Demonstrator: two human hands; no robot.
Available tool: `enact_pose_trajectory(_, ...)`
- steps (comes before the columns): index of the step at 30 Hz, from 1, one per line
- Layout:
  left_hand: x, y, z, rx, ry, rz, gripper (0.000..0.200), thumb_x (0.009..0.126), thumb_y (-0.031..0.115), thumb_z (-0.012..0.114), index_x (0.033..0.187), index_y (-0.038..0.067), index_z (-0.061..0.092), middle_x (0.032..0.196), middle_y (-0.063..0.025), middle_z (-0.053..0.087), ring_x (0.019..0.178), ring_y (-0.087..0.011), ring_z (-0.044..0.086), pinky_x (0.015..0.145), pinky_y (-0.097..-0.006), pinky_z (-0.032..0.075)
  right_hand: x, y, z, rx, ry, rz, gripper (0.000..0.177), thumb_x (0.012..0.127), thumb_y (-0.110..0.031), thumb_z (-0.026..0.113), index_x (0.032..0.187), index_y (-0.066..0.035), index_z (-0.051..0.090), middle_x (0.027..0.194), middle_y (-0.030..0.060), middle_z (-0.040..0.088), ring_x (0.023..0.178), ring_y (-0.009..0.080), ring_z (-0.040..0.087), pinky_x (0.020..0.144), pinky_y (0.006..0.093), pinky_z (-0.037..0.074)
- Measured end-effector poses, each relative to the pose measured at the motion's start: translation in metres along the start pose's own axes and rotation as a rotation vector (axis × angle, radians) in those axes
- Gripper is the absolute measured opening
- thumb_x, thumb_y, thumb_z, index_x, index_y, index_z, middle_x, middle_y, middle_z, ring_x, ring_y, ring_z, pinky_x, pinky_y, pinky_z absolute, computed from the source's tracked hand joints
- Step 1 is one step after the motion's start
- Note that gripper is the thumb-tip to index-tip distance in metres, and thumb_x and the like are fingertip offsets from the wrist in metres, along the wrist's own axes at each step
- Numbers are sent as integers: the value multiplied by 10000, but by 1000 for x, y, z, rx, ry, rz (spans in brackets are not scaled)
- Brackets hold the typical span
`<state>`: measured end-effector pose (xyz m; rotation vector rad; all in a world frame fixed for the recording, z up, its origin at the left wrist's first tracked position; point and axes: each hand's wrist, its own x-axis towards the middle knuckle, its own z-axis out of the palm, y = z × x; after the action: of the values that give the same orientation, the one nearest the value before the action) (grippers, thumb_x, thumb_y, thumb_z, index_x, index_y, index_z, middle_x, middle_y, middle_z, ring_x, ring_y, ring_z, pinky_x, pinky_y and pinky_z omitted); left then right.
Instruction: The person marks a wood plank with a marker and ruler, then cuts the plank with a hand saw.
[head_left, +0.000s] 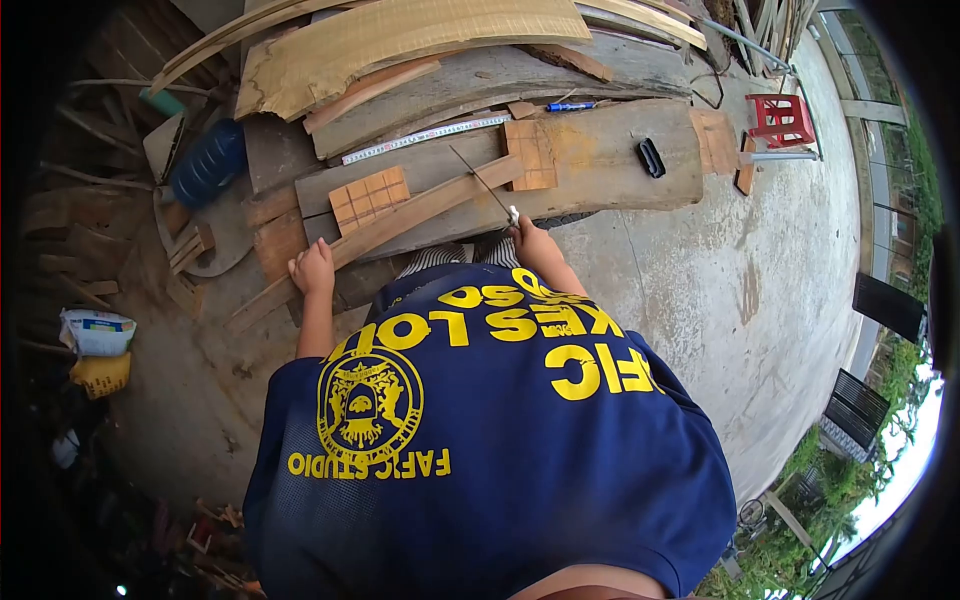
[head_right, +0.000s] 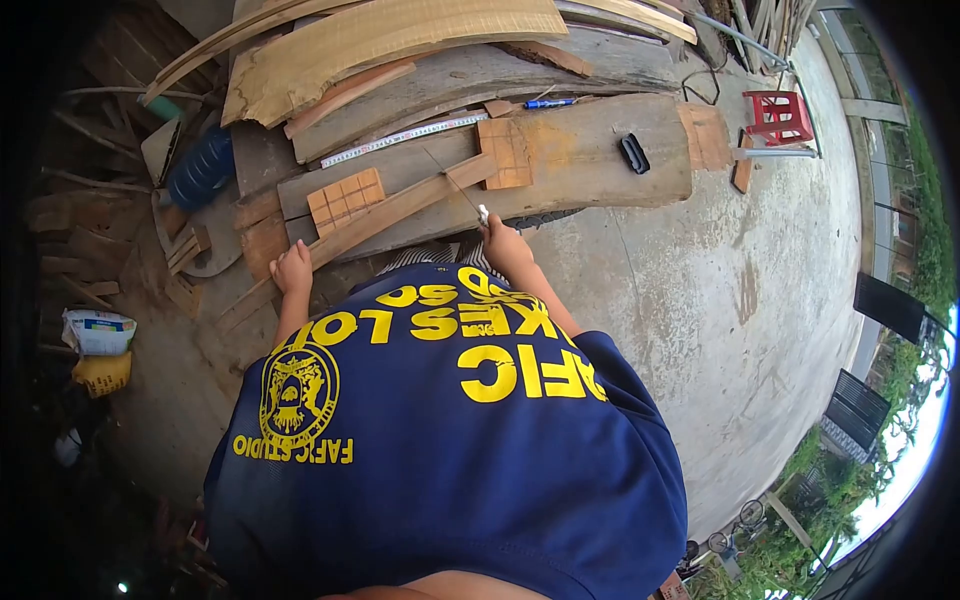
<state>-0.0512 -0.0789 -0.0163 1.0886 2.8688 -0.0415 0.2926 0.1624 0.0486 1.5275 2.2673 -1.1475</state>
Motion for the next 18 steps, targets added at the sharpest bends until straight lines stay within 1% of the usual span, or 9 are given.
enact_pose_trajectory(3,-6,-12,-9,-11,-8,-64,397,931,353,405,783,92,664,783,-95,665,814,-252,610,834,-416,378,3,18,1,37,68,-10,250,924,-267,451,990,-26,459,829,294,608,813,476,578,695,553,449)
enact_pose_trajectory(5,-8,-19,-13,-24,-39,-198,363,929,348,411,868,85,654,894,-95,657,919,-261,584,891,-441,345,4,20,-1,33,87,-14,238,923,-257,453,987,-27,449,822,306,602,807,488,570,692,561,446)
enact_pose_trajectory(6,-8,-18,-17,-18,-39,-202,363,929,348,411,868,85,654,894,-95,657,919,-261,584,891,-441,345,4,19,0,37,82,-17,238,923,-257,453,987,-27,449,822,306,602,807,488,570,692,561,446)
enact_pose_trajectory(8,-2,-5,-21,-71,-56,-297,316,927,346,426,956,87,604,1048,-111,597,1063,-299,510,912,-483,315,3,17,1,102,118,-37,226,920,-246,460,987,-30,445,818,306,600,805,488,569,687,564,444)
enact_pose_trajectory(9,2,5,-20,-69,-55,-295,316,927,346,426,956,87,604,1048,-111,597,1063,-299,510,912,-483,315,4,15,2,105,119,-36,226,920,-246,460,987,-30,445,818,306,600,805,488,569,687,564,444)
enact_pose_trajectory(11,10,35,-17,-189,105,-215,272,904,334,478,1020,107,573,1135,-73,541,1118,-288,451,943,-473,297,5,8,5,108,115,-47,221,920,-237,459,985,-27,437,804,303,600,799,487,569,683,564,445)
enact_pose_trajectory(12,15,51,-11,-257,125,-167,264,892,325,503,1042,113,548,1187,-64,509,1150,-288,424,959,-475,286,5,5,6,108,115,-51,219,920,-232,459,984,-25,434,797,302,599,796,486,569,681,563,445)
enact_pose_trajectory(15,21,113,-2,-363,214,42,364,904,339,475,1135,59,506,1258,-112,465,1204,-314,386,992,-499,254,7,5,9,114,129,-39,211,920,-232,460,994,-35,436,798,304,595,794,489,564,671,563,445)
enact_pose_trajectory(18,19,161,0,-341,80,173,499,905,378,463,1282,54,416,1410,-132,335,1315,-301,278,1051,-536,151,9,7,11,111,131,-14,208,917,-232,464,1016,-52,434,813,307,592,806,493,558,673,567,444)
